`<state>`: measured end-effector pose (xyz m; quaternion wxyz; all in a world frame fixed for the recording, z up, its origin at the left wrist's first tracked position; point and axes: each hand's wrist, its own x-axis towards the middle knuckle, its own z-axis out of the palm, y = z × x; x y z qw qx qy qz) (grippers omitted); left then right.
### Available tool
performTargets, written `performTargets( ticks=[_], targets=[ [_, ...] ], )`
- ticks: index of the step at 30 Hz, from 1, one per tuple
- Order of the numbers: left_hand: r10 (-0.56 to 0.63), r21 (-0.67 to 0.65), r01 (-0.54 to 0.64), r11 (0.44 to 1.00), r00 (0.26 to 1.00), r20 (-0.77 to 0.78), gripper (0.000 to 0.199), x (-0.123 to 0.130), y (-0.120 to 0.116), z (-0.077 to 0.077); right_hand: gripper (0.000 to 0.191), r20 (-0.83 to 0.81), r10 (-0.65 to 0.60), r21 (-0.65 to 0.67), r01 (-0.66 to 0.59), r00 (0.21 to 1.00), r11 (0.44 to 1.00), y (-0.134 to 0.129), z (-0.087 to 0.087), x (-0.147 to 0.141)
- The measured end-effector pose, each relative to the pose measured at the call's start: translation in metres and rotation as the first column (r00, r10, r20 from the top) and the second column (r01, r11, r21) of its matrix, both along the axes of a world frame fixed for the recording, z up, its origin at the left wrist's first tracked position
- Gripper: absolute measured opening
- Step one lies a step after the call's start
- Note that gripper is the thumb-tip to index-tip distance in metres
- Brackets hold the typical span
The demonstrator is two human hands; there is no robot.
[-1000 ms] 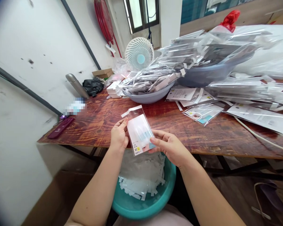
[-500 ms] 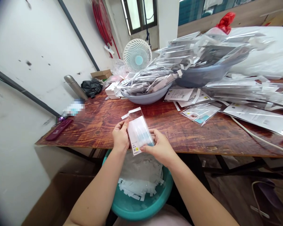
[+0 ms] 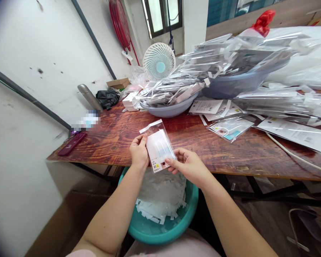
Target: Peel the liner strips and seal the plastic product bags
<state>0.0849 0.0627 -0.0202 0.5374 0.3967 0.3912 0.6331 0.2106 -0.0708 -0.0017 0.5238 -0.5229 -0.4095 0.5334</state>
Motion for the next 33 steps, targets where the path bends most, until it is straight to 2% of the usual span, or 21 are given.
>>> performTargets(
  ticks=[3,8,15,19,22,24,25,27,30,33],
  targets=[
    [0.008,0.002,-0.008,1.000,1.000,0.002,0.026,0.001,-0.001,0.001,0.038,0.053,0.021,-0.067,-0.017,0.998,0.998,0.001,0.001,0.002],
    [0.014,0.004,-0.014,1.000,1.000,0.020,0.025,0.000,0.000,0.000,0.044,0.244,-0.051,-0.159,0.092,0.968,0.983,0.001,0.000,0.002],
    [-0.011,0.026,0.009,1.000,0.997,0.072,0.024,-0.001,0.000,-0.001,0.041,0.119,-0.103,-0.136,0.119,0.987,0.984,0.000,0.000,0.001],
    [-0.033,0.027,0.031,0.999,0.995,0.093,0.023,-0.003,-0.001,-0.001,0.037,0.156,-0.020,-0.097,0.035,0.988,0.995,-0.002,-0.001,0.004],
    [-0.037,0.049,0.034,0.998,0.997,0.074,0.022,-0.007,-0.003,0.003,0.032,0.208,0.105,-0.062,-0.094,0.973,0.994,-0.002,0.004,0.006],
    [-0.033,0.088,0.030,0.996,0.999,0.034,0.023,-0.010,-0.006,0.008,0.039,0.197,0.131,0.001,-0.134,0.972,0.991,0.002,0.010,0.008],
    [-0.027,0.112,0.026,0.993,1.000,0.011,0.023,-0.011,-0.007,0.011,0.042,0.182,0.100,0.043,-0.109,0.978,0.993,0.006,0.014,0.008],
    [-0.015,0.160,0.020,0.987,0.999,-0.035,0.023,-0.013,-0.011,0.018,0.041,0.152,-0.051,0.128,0.032,0.987,0.991,0.016,0.021,0.010],
    [-0.015,0.213,0.033,0.976,0.996,-0.083,0.021,-0.012,-0.018,0.027,0.035,0.135,-0.286,0.213,0.255,0.949,0.943,0.036,0.032,0.014],
    [-0.072,0.213,0.083,0.974,0.996,-0.059,0.019,-0.009,-0.021,0.038,0.030,0.154,-0.329,0.256,0.284,0.932,0.924,0.054,0.046,0.018]
  ],
)
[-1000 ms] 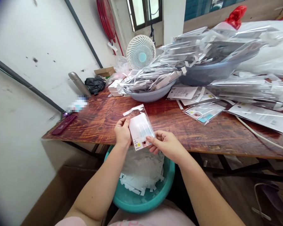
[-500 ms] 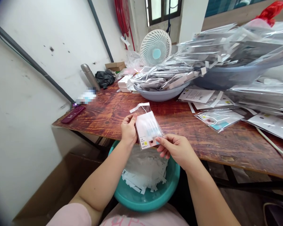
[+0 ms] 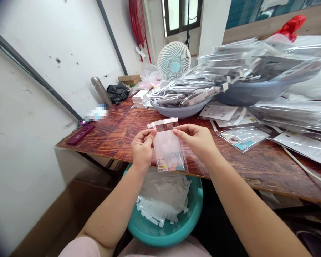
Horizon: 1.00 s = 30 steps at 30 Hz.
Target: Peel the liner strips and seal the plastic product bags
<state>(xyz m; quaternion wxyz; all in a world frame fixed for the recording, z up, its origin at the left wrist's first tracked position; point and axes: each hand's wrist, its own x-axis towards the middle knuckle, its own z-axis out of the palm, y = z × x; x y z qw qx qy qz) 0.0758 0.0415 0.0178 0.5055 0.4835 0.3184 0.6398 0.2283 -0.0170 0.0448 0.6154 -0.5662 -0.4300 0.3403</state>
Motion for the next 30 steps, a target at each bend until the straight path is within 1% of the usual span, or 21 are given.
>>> performTargets(
  ticks=[3,4,6,9,11,12,13,15,16,18,19,20,22,23,24,26,28,30],
  targets=[
    [-0.108,-0.036,0.109,0.993,0.994,0.028,0.019,-0.002,0.002,0.017,0.029,-0.011,0.044,0.030,-0.044,0.999,0.999,0.010,0.015,0.005],
    [-0.142,-0.023,0.142,0.990,0.990,0.002,0.019,-0.005,0.003,0.023,0.029,-0.015,0.042,0.051,-0.041,0.999,0.998,0.012,0.020,0.006],
    [-0.185,0.049,0.191,0.980,0.977,-0.107,0.017,-0.014,0.006,0.037,0.025,0.019,0.019,0.118,-0.021,1.000,0.993,0.010,0.027,0.009],
    [-0.190,0.190,0.253,0.949,0.936,-0.297,0.011,-0.032,0.005,0.051,0.012,0.217,-0.016,0.282,-0.047,0.976,0.958,-0.002,0.029,0.013],
    [-0.189,0.256,0.313,0.915,0.890,-0.415,0.007,-0.045,-0.002,0.054,0.005,0.376,-0.030,0.361,-0.117,0.926,0.925,-0.016,0.025,0.016],
    [-0.190,0.274,0.351,0.895,0.857,-0.479,0.005,-0.051,-0.007,0.052,0.004,0.432,-0.027,0.366,-0.147,0.901,0.919,-0.024,0.020,0.017],
    [-0.193,0.277,0.390,0.878,0.818,-0.542,0.004,-0.057,-0.014,0.050,0.004,0.465,-0.011,0.346,-0.170,0.885,0.923,-0.033,0.015,0.018],
    [-0.212,0.220,0.444,0.869,0.735,-0.644,0.003,-0.066,-0.029,0.041,0.007,0.455,0.058,0.238,-0.184,0.889,0.954,-0.054,0.000,0.015],
    [-0.238,0.158,0.453,0.877,0.696,-0.678,0.003,-0.070,-0.037,0.034,0.009,0.401,0.097,0.166,-0.176,0.911,0.970,-0.064,-0.009,0.012],
    [-0.326,-0.016,0.438,0.899,0.644,-0.692,0.006,-0.075,-0.053,0.019,0.012,0.214,0.128,0.013,-0.134,0.968,0.991,-0.083,-0.029,0.004],
    [-0.384,-0.114,0.421,0.900,0.639,-0.667,0.008,-0.077,-0.060,0.010,0.014,0.110,0.113,-0.047,-0.109,0.987,0.993,-0.092,-0.038,-0.001],
    [-0.443,-0.211,0.406,0.889,0.648,-0.619,0.010,-0.078,-0.067,0.001,0.016,0.016,0.084,-0.095,-0.082,0.996,0.992,-0.099,-0.047,-0.006],
    [-0.532,-0.371,0.387,0.844,0.689,-0.493,0.013,-0.080,-0.077,-0.015,0.018,-0.117,0.026,-0.158,-0.045,0.993,0.986,-0.110,-0.062,-0.015],
    [-0.554,-0.426,0.380,0.821,0.709,-0.436,0.015,-0.081,-0.080,-0.022,0.018,-0.162,0.012,-0.183,-0.042,0.987,0.982,-0.113,-0.067,-0.018],
    [-0.566,-0.462,0.376,0.803,0.723,-0.395,0.015,-0.082,-0.083,-0.028,0.019,-0.201,0.007,-0.206,-0.049,0.980,0.977,-0.116,-0.070,-0.020],
    [-0.577,-0.483,0.384,0.787,0.737,-0.353,0.015,-0.083,-0.086,-0.037,0.020,-0.271,0.023,-0.241,-0.091,0.962,0.966,-0.117,-0.073,-0.022],
    [-0.586,-0.469,0.412,0.781,0.741,-0.326,0.014,-0.085,-0.087,-0.041,0.021,-0.331,0.037,-0.260,-0.129,0.943,0.957,-0.117,-0.073,-0.024],
    [-0.604,-0.454,0.447,0.771,0.740,-0.296,0.014,-0.086,-0.088,-0.042,0.023,-0.363,0.016,-0.271,-0.121,0.932,0.955,-0.117,-0.072,-0.028]
  ],
)
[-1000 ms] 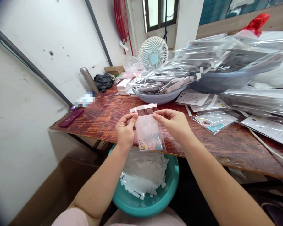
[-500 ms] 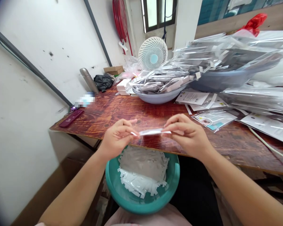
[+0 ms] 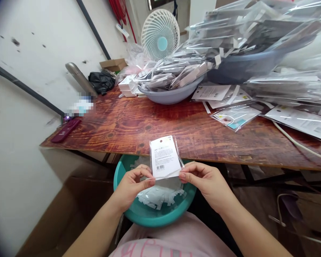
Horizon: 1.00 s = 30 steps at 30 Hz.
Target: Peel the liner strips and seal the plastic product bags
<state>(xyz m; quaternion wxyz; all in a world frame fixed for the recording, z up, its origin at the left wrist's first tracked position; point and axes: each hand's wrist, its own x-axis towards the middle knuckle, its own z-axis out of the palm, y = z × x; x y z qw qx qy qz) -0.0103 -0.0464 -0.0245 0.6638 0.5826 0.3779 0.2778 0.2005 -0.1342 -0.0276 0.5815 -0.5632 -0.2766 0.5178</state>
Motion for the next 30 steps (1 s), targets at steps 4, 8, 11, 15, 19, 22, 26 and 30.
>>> performTargets(
  ticks=[4,8,11,15,19,22,26,30],
  targets=[
    [0.046,-0.184,-0.031,0.982,0.996,0.077,0.017,-0.002,-0.001,0.006,0.027,0.018,-0.089,0.002,0.089,0.996,0.996,0.001,-0.002,-0.008],
    [0.208,-0.444,-0.167,0.880,0.977,0.045,0.024,-0.002,0.002,0.013,0.027,0.075,-0.088,0.025,0.087,0.993,0.996,0.002,-0.007,-0.012],
    [0.094,-0.395,-0.106,0.912,0.994,-0.050,0.030,0.000,0.005,0.012,0.024,0.117,-0.103,0.050,0.097,0.988,0.994,0.002,-0.009,-0.013],
    [0.011,-0.366,-0.041,0.930,0.996,-0.084,0.031,0.001,0.007,0.009,0.019,0.169,-0.102,0.079,0.090,0.980,0.993,0.002,-0.011,-0.011],
    [0.062,-0.415,-0.102,0.904,0.992,-0.108,0.029,0.000,0.009,0.008,0.014,0.216,-0.090,0.104,0.069,0.972,0.992,0.001,-0.015,-0.009],
    [0.076,-0.461,-0.127,0.878,0.989,-0.127,0.029,-0.001,0.009,0.010,0.012,0.227,-0.114,0.131,0.085,0.967,0.988,0.000,-0.016,-0.009],
    [0.052,-0.502,-0.093,0.860,0.994,-0.096,0.029,-0.001,0.005,0.012,0.010,0.184,-0.124,0.171,0.092,0.975,0.981,0.001,-0.013,-0.013],
    [0.090,-0.498,-0.101,0.861,0.995,-0.047,0.029,0.002,0.003,0.011,0.010,0.069,-0.052,0.228,0.035,0.996,0.973,0.004,-0.007,-0.016]
  ],
)
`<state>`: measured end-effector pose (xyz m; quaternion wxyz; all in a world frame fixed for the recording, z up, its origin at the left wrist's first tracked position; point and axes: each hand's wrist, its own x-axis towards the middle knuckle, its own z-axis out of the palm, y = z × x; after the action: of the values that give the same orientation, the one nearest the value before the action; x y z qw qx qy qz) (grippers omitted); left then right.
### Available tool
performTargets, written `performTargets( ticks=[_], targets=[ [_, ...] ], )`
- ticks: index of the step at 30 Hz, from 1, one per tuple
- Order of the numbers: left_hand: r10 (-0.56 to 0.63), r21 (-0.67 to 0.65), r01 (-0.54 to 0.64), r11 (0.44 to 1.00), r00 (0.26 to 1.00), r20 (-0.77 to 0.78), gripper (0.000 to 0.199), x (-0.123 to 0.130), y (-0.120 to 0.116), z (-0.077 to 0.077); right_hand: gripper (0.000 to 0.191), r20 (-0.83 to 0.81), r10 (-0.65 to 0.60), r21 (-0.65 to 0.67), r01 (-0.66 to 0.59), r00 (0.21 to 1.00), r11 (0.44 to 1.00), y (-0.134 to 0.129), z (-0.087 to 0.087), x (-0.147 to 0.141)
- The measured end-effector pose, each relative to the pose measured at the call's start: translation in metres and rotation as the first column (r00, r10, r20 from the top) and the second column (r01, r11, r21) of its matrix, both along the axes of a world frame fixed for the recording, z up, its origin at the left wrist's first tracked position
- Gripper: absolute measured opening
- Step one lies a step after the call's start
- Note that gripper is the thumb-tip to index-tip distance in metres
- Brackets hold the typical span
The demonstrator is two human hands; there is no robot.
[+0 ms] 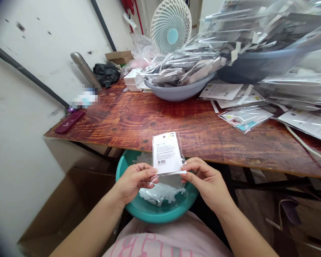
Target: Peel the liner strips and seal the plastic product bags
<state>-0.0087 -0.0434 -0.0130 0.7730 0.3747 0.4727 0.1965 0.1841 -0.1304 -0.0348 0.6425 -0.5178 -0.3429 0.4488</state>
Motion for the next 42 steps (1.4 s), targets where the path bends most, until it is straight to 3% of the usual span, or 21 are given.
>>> performTargets(
  ticks=[5,11,15,18,20,22,27,30,38,42],
  targets=[
    [0.008,0.005,-0.008,1.000,1.000,-0.011,0.030,0.005,-0.001,-0.004,0.013,0.000,-0.003,-0.034,0.003,1.000,0.999,0.004,-0.002,0.001],
    [0.055,0.055,-0.053,0.997,0.998,-0.035,0.034,0.009,-0.005,-0.005,0.016,0.020,-0.114,-0.111,0.115,0.993,0.987,0.006,-0.013,0.007],
    [0.098,0.214,-0.106,0.971,0.994,0.046,0.032,0.005,-0.009,-0.001,0.017,-0.048,-0.161,-0.133,0.154,0.986,0.979,0.006,-0.016,0.008],
    [-0.028,0.389,-0.009,0.921,0.995,0.091,0.023,0.001,-0.014,-0.001,0.016,-0.071,-0.166,-0.134,0.155,0.984,0.979,0.006,-0.015,0.008],
    [-0.110,0.518,0.059,0.853,0.992,0.067,0.017,0.000,-0.015,-0.003,0.016,-0.098,-0.175,-0.135,0.161,0.980,0.978,0.006,-0.014,0.008],
    [-0.137,0.653,0.096,0.751,0.990,0.011,0.011,-0.001,-0.014,-0.005,0.016,-0.126,-0.168,-0.144,0.150,0.978,0.978,0.006,-0.012,0.008],
    [-0.140,0.919,0.190,0.347,0.979,-0.149,0.013,-0.004,-0.002,-0.002,0.019,-0.178,-0.102,-0.175,0.070,0.979,0.982,0.005,-0.006,0.012],
    [-0.172,0.953,0.248,0.175,0.960,-0.219,0.020,-0.007,0.006,0.002,0.021,-0.210,-0.089,-0.201,0.046,0.974,0.978,0.006,-0.001,0.013],
    [-0.272,0.937,0.344,-0.066,0.897,-0.349,0.029,-0.005,0.014,0.017,0.022,-0.247,-0.048,-0.222,-0.008,0.968,0.975,0.007,0.001,0.017],
    [-0.296,0.940,0.320,-0.121,0.892,-0.341,0.031,-0.004,0.012,0.021,0.019,-0.278,-0.046,-0.204,-0.012,0.960,0.979,0.007,0.001,0.018]
  ],
)
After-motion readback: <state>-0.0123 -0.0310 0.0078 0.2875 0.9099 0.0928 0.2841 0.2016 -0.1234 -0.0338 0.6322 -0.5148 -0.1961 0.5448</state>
